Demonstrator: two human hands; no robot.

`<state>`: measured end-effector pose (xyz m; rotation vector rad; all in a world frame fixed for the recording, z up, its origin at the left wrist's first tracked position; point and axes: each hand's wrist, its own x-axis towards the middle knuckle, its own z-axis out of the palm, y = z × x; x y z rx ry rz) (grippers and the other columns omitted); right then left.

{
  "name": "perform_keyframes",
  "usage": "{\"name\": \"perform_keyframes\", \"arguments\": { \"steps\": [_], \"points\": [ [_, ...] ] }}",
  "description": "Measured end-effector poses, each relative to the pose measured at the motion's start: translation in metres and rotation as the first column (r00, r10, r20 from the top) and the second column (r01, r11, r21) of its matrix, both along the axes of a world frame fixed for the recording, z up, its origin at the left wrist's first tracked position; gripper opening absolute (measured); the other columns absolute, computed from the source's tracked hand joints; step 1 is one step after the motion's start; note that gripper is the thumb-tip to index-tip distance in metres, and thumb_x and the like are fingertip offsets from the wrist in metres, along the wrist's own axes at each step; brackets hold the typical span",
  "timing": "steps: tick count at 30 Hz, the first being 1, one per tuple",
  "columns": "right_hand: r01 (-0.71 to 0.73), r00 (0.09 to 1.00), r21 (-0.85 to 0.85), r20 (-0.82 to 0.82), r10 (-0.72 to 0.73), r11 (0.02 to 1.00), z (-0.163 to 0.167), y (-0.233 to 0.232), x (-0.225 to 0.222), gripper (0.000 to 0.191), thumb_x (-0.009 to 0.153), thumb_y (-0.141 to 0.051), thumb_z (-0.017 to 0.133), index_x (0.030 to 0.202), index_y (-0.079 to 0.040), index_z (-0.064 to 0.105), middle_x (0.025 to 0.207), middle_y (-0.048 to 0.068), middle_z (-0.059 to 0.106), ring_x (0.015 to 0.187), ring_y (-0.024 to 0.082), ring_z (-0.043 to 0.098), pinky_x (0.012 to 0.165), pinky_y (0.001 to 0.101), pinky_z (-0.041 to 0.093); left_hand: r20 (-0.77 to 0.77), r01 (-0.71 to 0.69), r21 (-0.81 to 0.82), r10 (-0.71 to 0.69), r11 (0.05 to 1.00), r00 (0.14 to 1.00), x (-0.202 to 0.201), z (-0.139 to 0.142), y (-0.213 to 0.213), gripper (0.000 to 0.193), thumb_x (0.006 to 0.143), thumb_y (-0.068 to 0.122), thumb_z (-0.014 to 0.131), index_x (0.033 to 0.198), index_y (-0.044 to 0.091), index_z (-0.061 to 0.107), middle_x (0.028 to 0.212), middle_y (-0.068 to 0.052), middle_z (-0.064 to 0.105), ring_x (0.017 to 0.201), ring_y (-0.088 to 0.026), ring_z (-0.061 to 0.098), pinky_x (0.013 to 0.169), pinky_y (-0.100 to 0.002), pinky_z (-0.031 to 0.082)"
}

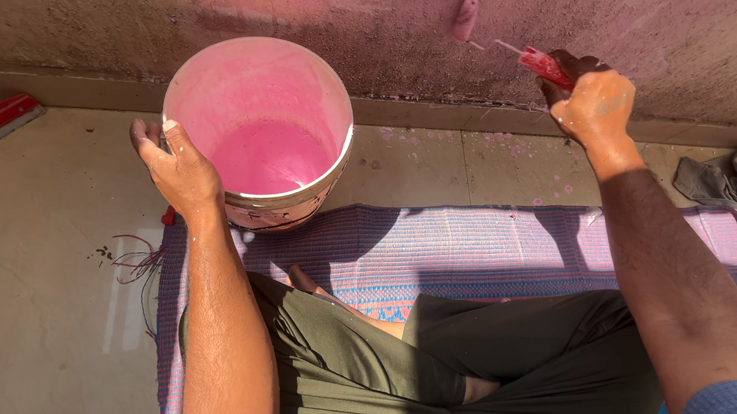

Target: The person sits on a floor mat and paints a wall pink with a small paint roller, repeatedly dipping the roller into a bucket of pink paint and rolling it onto the wall in strokes.

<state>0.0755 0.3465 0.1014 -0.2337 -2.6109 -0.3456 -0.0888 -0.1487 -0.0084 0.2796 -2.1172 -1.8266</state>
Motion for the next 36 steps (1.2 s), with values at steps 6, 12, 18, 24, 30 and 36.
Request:
{"name": "perform_keyframes", "arguments": {
  "steps": [6,12,18,24,30,36],
  "points": [
    [-0.164,0.984,-0.015,0.074,0.164,0.986,-0.01,-0.073,-0.069,0.04,0.097,-0.039,0.075,0.132,-0.022,0.07,0.093,0.011,0.072,0.074,0.029,0.071,0.064,0.0436,0.055,0.061,-0.009,-0.04,0.012,0.999,0.998,-0.003,-0.005,-0.002,0.069,0.106,0.043,0.044,0.158,0.001,0.029,0.155,-0.024,0.047,0.142,-0.036,0.051,0.116,-0.044,0.043],
    [-0.304,0.945,-0.035,0.114,0.306,0.952,-0.01,-0.151,-0.138,0.04,0.095,-0.038,0.075,0.129,-0.019,0.07,0.09,0.014,0.071,0.074,0.032,0.071,0.062,0.0443,0.055,0.106,0.001,-0.116,0.011,0.993,0.994,-0.006,-0.006,-0.001,0.075,0.105,0.049,0.05,0.158,0.001,0.028,0.157,-0.026,0.044,0.145,-0.038,0.046,0.118,-0.045,0.038],
    [-0.399,0.911,0.005,0.11,0.396,0.917,-0.007,-0.194,-0.183,0.035,0.092,-0.034,0.076,0.122,-0.017,0.071,0.091,0.012,0.072,0.078,0.033,0.072,0.065,0.0454,0.055,0.137,0.028,-0.141,-0.009,0.99,0.991,-0.008,-0.003,-0.002,0.078,0.103,0.051,0.052,0.157,0.0,0.028,0.158,-0.026,0.042,0.146,-0.039,0.044,0.12,-0.046,0.035],
    [-0.333,0.926,-0.027,0.18,0.333,0.942,0.0,-0.188,-0.174,0.027,0.096,-0.036,0.074,0.117,-0.019,0.072,0.09,0.012,0.072,0.079,0.032,0.072,0.065,0.0457,0.055,0.128,0.036,-0.162,-0.015,0.986,0.992,-0.007,-0.004,-0.003,0.084,0.103,0.059,0.052,0.158,0.0,0.028,0.159,-0.027,0.04,0.147,-0.04,0.042,0.12,-0.047,0.033],
    [-0.226,0.957,-0.075,0.168,0.235,0.971,0.009,-0.14,-0.131,0.036,0.096,-0.037,0.074,0.127,-0.02,0.071,0.086,0.011,0.072,0.071,0.03,0.071,0.06,0.0439,0.055,0.124,0.042,-0.168,-0.021,0.985,0.992,-0.007,-0.007,-0.003,0.086,0.103,0.061,0.051,0.158,-0.001,0.028,0.159,-0.028,0.04,0.147,-0.041,0.041,0.12,-0.049,0.034],
    [-0.204,0.978,-0.031,-0.053,0.202,0.978,0.006,-0.063,-0.061,0.035,0.097,-0.037,0.079,0.127,-0.019,0.074,0.092,0.012,0.073,0.078,0.033,0.071,0.065,0.0446,0.055,0.1,0.027,-0.192,-0.008,0.981,0.995,-0.003,-0.004,-0.001,0.081,0.105,0.055,0.054,0.157,-0.003,0.03,0.157,-0.029,0.042,0.147,-0.04,0.043,0.121,-0.047,0.034]
  ]
}}
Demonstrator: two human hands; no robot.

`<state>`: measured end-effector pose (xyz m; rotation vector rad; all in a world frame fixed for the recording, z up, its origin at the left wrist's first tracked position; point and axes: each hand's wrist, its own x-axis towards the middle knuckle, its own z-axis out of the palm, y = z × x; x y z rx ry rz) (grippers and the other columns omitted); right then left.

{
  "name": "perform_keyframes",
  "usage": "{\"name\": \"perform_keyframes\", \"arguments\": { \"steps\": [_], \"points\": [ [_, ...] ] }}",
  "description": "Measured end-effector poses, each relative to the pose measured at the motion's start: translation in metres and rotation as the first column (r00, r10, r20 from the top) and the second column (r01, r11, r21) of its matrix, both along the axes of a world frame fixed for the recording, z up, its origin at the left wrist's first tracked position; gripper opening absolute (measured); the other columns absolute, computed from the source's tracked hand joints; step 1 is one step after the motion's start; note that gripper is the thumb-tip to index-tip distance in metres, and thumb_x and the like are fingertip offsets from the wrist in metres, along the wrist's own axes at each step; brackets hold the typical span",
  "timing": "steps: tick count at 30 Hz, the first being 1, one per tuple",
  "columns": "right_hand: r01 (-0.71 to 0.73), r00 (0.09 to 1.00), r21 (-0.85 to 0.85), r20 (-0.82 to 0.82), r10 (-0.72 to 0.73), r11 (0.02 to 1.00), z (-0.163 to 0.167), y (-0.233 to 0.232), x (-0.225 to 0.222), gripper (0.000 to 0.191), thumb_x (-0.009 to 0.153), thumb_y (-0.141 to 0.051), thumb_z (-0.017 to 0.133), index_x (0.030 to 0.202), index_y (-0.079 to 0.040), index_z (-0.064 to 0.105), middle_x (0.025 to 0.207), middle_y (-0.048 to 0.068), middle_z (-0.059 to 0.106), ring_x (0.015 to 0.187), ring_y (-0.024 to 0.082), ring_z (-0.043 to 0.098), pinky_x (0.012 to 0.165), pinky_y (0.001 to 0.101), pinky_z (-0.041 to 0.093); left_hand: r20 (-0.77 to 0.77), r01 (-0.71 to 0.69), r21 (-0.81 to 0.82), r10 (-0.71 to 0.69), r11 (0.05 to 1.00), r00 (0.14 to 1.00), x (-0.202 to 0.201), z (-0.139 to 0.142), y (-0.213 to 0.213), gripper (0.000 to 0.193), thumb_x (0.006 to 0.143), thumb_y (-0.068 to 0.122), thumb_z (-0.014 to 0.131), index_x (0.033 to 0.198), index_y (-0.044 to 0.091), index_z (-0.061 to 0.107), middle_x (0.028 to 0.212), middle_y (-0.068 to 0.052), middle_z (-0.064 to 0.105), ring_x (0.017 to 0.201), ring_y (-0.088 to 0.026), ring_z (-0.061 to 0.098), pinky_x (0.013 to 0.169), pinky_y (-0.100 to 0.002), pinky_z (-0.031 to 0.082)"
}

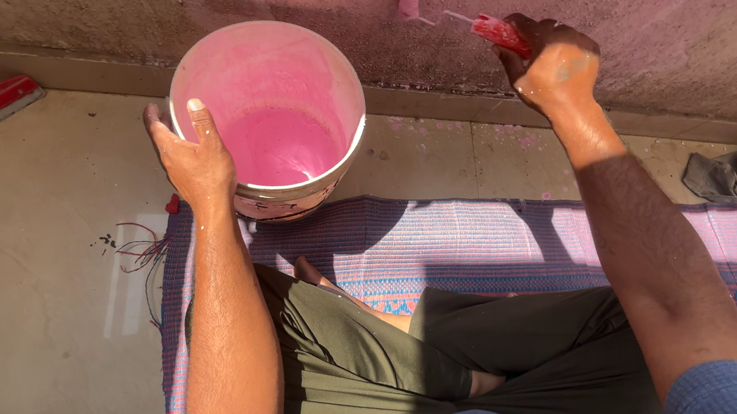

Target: The person sits on a floor mat and paints a wall pink with a small paint roller, repeatedly dipping the roller into a bucket of pink paint and rolling it onto the wall in strokes.

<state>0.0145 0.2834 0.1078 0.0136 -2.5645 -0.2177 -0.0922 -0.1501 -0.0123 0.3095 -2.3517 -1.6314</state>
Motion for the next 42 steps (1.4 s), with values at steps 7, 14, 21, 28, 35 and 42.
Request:
{"name": "perform_keyframes", "arguments": {
  "steps": [7,14,21,28,35,42],
  "points": [
    [0.272,0.961,-0.221,0.017,-0.275,0.937,-0.029,0.077,0.073,0.025,0.094,-0.03,0.08,0.111,-0.011,0.081,0.082,0.022,0.069,0.077,0.045,0.066,0.068,0.0529,0.051,-0.078,0.012,0.033,-0.01,0.999,0.997,0.005,0.003,0.003,0.077,0.107,0.051,0.055,0.155,-0.005,0.033,0.155,-0.029,0.045,0.146,-0.038,0.046,0.121,-0.045,0.036],
    [0.38,0.896,-0.407,-0.063,-0.441,0.831,-0.09,0.116,0.125,0.034,0.089,-0.032,0.082,0.08,-0.002,0.069,0.079,0.024,0.067,0.076,0.046,0.065,0.07,0.0555,0.05,-0.176,0.037,0.29,0.015,0.956,0.984,0.0,-0.001,0.003,0.067,0.109,0.046,0.048,0.151,-0.007,0.041,0.148,-0.025,0.059,0.137,-0.032,0.063,0.116,-0.039,0.05],
    [0.39,0.892,-0.569,0.039,-0.45,0.724,-0.149,0.111,0.137,0.032,0.089,-0.029,0.077,0.078,-0.001,0.066,0.078,0.023,0.066,0.077,0.045,0.065,0.072,0.0539,0.05,-0.078,0.025,0.698,0.041,0.716,0.996,-0.004,-0.004,0.006,0.069,0.102,0.047,0.043,0.148,-0.005,0.037,0.141,-0.027,0.059,0.129,-0.036,0.068,0.103,-0.047,0.058],
    [0.298,0.932,-0.639,0.035,-0.36,0.709,-0.14,0.102,0.118,0.029,0.095,-0.03,0.072,0.115,-0.009,0.076,0.092,0.025,0.072,0.087,0.048,0.067,0.075,0.0527,0.053,-0.157,0.113,0.704,-0.002,0.701,0.988,-0.013,-0.016,0.006,0.072,0.105,0.049,0.045,0.152,-0.005,0.037,0.15,-0.027,0.047,0.135,-0.036,0.058,0.11,-0.051,0.056],
    [0.245,0.947,-0.623,-0.009,-0.32,0.743,-0.149,0.108,0.115,0.033,0.095,-0.028,0.071,0.121,-0.006,0.074,0.098,0.026,0.072,0.09,0.048,0.069,0.08,0.0523,0.054,-0.098,0.069,0.669,-0.005,0.74,0.995,-0.012,-0.022,0.007,0.076,0.102,0.053,0.044,0.151,-0.005,0.036,0.148,-0.027,0.046,0.133,-0.037,0.056,0.107,-0.052,0.058],
    [0.267,0.957,-0.527,0.048,-0.285,0.807,-0.164,0.105,0.109,0.037,0.095,-0.023,0.069,0.128,-0.007,0.069,0.108,0.024,0.071,0.094,0.046,0.068,0.085,0.0533,0.052,-0.111,0.083,0.65,-0.014,0.755,0.994,-0.012,-0.023,0.005,0.079,0.105,0.054,0.043,0.155,-0.006,0.03,0.151,-0.027,0.042,0.14,-0.038,0.055,0.111,-0.051,0.054]
  ]
}}
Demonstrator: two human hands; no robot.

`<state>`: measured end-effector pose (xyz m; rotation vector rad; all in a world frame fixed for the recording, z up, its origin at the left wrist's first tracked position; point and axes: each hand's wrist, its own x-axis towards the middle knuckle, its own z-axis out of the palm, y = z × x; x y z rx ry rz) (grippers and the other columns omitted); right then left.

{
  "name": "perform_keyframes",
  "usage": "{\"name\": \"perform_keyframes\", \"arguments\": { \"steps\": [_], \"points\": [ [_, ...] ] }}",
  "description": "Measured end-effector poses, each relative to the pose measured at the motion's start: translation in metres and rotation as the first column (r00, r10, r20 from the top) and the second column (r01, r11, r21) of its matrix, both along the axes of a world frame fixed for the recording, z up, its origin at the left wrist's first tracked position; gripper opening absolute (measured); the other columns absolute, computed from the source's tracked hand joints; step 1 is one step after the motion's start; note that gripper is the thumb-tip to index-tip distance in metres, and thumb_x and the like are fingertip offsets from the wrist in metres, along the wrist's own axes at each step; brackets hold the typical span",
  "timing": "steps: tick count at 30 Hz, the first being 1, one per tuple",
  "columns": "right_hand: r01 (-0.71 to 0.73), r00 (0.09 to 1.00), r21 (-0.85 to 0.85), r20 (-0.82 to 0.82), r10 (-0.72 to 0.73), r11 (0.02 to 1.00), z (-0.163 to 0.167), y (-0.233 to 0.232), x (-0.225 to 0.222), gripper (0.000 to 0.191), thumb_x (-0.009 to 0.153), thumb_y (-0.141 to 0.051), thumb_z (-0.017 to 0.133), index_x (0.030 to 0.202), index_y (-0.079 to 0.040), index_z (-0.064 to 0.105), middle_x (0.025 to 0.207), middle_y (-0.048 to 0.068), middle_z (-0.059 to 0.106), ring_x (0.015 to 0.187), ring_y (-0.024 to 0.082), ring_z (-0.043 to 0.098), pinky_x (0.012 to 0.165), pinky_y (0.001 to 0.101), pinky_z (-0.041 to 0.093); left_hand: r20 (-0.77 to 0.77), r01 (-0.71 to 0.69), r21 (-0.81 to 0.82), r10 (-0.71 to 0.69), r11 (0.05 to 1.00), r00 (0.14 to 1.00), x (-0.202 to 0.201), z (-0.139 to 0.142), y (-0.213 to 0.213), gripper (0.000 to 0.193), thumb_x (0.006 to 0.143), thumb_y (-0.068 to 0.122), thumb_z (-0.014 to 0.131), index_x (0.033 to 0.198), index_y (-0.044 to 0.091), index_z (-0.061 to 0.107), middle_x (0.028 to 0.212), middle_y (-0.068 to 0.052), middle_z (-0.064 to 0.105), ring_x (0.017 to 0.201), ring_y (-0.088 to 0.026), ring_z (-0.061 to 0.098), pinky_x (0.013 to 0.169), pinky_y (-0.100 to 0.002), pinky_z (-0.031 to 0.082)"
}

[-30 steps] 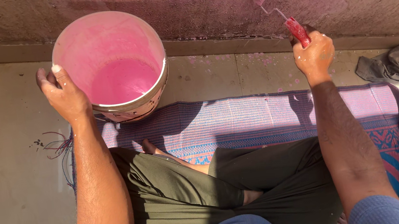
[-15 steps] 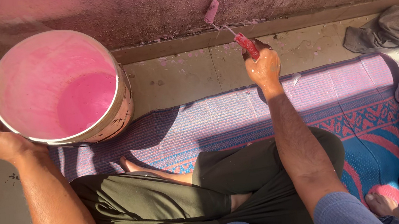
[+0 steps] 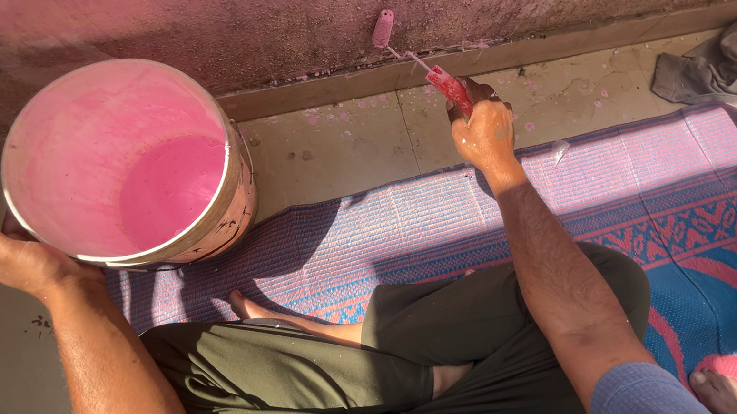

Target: The person sits on a floor mat and paints a wall pink with a small paint roller, repeatedly dipping the roller into a bucket of pink paint and rolling it onto the wall in strokes.

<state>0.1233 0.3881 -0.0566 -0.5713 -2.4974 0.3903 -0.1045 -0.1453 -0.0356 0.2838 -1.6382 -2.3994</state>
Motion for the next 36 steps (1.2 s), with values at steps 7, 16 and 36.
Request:
{"name": "perform_keyframes", "arguments": {
  "steps": [7,16,36],
  "points": [
    [-0.11,0.988,0.116,0.123,0.096,0.987,-0.003,-0.04,-0.034,0.039,0.1,-0.026,0.066,0.136,-0.013,0.061,0.103,0.018,0.069,0.091,0.04,0.068,0.082,0.0519,0.05,0.062,-0.078,0.12,0.07,0.99,0.996,0.0,0.004,-0.003,0.079,0.097,0.052,0.046,0.154,0.0,0.027,0.153,-0.026,0.044,0.139,-0.038,0.053,0.109,-0.052,0.054],
    [-0.272,0.918,0.188,0.346,0.195,0.944,-0.013,-0.145,-0.136,0.05,0.097,-0.031,0.062,0.144,-0.015,0.056,0.104,0.018,0.067,0.088,0.036,0.068,0.077,0.0509,0.048,0.168,-0.193,0.038,0.184,0.981,0.968,-0.003,0.006,-0.012,0.079,0.092,0.053,0.046,0.156,0.011,0.029,0.153,-0.016,0.047,0.146,-0.03,0.047,0.113,-0.052,0.041],
    [0.076,0.989,0.161,0.116,-0.095,0.984,0.036,-0.001,0.009,0.023,0.097,-0.023,0.068,0.093,-0.001,0.068,0.091,0.025,0.069,0.087,0.046,0.066,0.079,0.0563,0.051,-0.313,-0.348,-0.268,0.26,0.898,0.914,0.024,0.023,0.001,0.064,0.107,0.047,0.047,0.152,0.001,0.044,0.144,-0.02,0.062,0.137,-0.032,0.056,0.117,-0.049,0.046]
  ]
}}
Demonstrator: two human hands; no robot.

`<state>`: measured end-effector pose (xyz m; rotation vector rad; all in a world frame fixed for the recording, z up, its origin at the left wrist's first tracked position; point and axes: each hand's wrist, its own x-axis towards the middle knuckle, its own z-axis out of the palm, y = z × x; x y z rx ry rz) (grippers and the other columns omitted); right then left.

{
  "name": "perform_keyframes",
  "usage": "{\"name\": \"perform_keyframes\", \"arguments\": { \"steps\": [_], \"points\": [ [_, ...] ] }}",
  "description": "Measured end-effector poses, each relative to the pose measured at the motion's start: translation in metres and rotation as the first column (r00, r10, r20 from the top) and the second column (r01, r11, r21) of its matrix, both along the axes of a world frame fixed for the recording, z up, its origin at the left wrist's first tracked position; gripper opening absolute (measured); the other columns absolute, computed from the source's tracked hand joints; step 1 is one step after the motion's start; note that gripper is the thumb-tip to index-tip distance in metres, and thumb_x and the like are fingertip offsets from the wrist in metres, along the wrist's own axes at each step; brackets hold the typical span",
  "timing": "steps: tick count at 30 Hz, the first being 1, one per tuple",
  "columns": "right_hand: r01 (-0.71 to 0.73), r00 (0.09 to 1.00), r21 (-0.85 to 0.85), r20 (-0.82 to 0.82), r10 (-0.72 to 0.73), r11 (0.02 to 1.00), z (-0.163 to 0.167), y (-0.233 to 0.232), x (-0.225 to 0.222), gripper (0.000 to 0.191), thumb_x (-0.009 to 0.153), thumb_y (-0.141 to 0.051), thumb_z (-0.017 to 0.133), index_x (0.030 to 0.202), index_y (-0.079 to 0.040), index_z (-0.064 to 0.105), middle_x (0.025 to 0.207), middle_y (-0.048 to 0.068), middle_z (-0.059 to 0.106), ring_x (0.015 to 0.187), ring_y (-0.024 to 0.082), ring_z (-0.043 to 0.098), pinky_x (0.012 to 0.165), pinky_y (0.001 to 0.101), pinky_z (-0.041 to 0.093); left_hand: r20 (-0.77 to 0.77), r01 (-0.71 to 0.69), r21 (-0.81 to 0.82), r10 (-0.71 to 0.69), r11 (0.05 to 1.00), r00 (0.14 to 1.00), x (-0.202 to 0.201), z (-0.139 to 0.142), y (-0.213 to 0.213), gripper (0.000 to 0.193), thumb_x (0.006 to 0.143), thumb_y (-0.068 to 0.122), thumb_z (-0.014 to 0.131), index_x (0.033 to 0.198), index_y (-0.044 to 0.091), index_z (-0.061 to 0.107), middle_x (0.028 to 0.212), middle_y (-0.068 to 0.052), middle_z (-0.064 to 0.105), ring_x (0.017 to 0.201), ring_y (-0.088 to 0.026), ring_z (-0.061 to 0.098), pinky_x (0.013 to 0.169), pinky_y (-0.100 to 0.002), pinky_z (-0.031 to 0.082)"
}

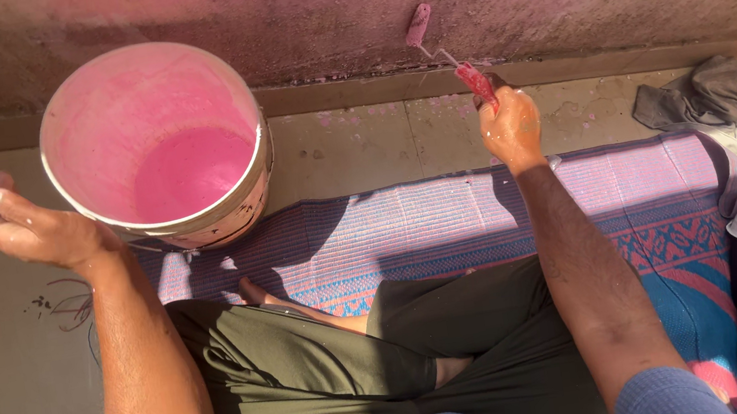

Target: The person sits on a floor mat and paints a wall pink with a small paint roller, repeatedly dipping the roller into a bucket of pink paint and rolling it onto the wall in strokes.

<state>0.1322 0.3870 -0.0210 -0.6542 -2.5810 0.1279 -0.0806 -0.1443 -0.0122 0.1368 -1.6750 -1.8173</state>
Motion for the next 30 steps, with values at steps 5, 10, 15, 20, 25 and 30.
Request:
{"name": "perform_keyframes", "arguments": {
  "steps": [5,10,15,20,25,30],
  "points": [
    [-0.164,0.952,-0.532,-0.306,-0.008,0.83,-0.008,-0.03,0.014,0.027,0.1,-0.028,0.066,0.096,-0.001,0.064,0.077,0.013,0.064,0.068,0.024,0.061,0.064,0.0392,0.049,-0.286,0.034,-0.588,-0.246,0.808,0.926,0.064,0.028,0.072,0.043,0.113,0.036,0.052,0.139,0.003,0.056,0.128,-0.015,0.061,0.129,-0.027,0.059,0.113,-0.046,0.048],
    [-0.404,0.905,-0.871,-0.424,-0.015,0.281,-0.001,-0.064,0.006,0.025,0.105,-0.027,0.054,0.121,-0.01,0.062,0.088,-0.004,0.062,0.065,0.004,0.051,0.057,0.0213,0.041,0.18,0.579,-0.656,-0.644,0.484,0.743,0.121,0.023,0.217,0.039,0.094,0.02,0.066,0.129,0.006,0.063,0.121,-0.016,0.07,0.118,-0.033,0.063,0.104,-0.045,0.046],
    [-0.536,0.844,-0.844,-0.534,-0.053,-0.017,-0.001,-0.089,0.021,0.039,0.102,-0.021,0.052,0.139,-0.007,0.051,0.092,0.0,0.063,0.069,0.005,0.052,0.061,0.021,0.043,0.321,0.895,-0.176,-0.836,0.409,0.445,0.137,0.016,0.324,0.039,0.098,0.033,0.067,0.122,0.002,0.065,0.112,-0.012,0.073,0.107,-0.022,0.07,0.094,-0.037,0.053],
    [-0.47,0.883,-0.877,-0.466,0.067,0.096,0.005,-0.101,0.015,0.049,0.105,-0.02,0.05,0.151,-0.007,0.041,0.094,0.007,0.065,0.069,0.009,0.049,0.06,0.0249,0.04,0.471,0.936,0.122,-0.85,0.329,0.238,0.137,0.022,0.34,0.038,0.1,0.036,0.063,0.102,-0.001,0.071,0.081,-0.011,0.069,0.068,-0.02,0.064,0.061,-0.04,0.051],
    [-0.541,0.841,-0.761,-0.481,0.248,0.358,0.011,-0.102,0.024,0.064,0.104,-0.023,0.061,0.157,-0.004,0.029,0.13,0.013,0.064,0.105,0.017,0.066,0.091,0.0339,0.054,0.3,0.871,-0.145,-0.818,0.469,0.491,0.099,0.065,0.331,0.037,0.101,0.038,0.062,0.094,0.002,0.07,0.078,-0.004,0.072,0.07,-0.013,0.067,0.066,-0.031,0.055],
    [-0.379,0.925,-0.736,-0.329,0.192,0.561,0.026,-0.093,0.039,0.076,0.094,-0.027,0.069,0.157,-0.006,0.033,0.129,0.014,0.066,0.103,0.018,0.07,0.088,0.0344,0.056,0.363,0.752,-0.269,-0.66,0.602,0.658,0.052,0.142,0.319,0.03,0.103,0.031,0.058,0.097,0.003,0.066,0.074,-0.007,0.068,0.064,-0.017,0.064,0.06,-0.035,0.05]
  ]
}}
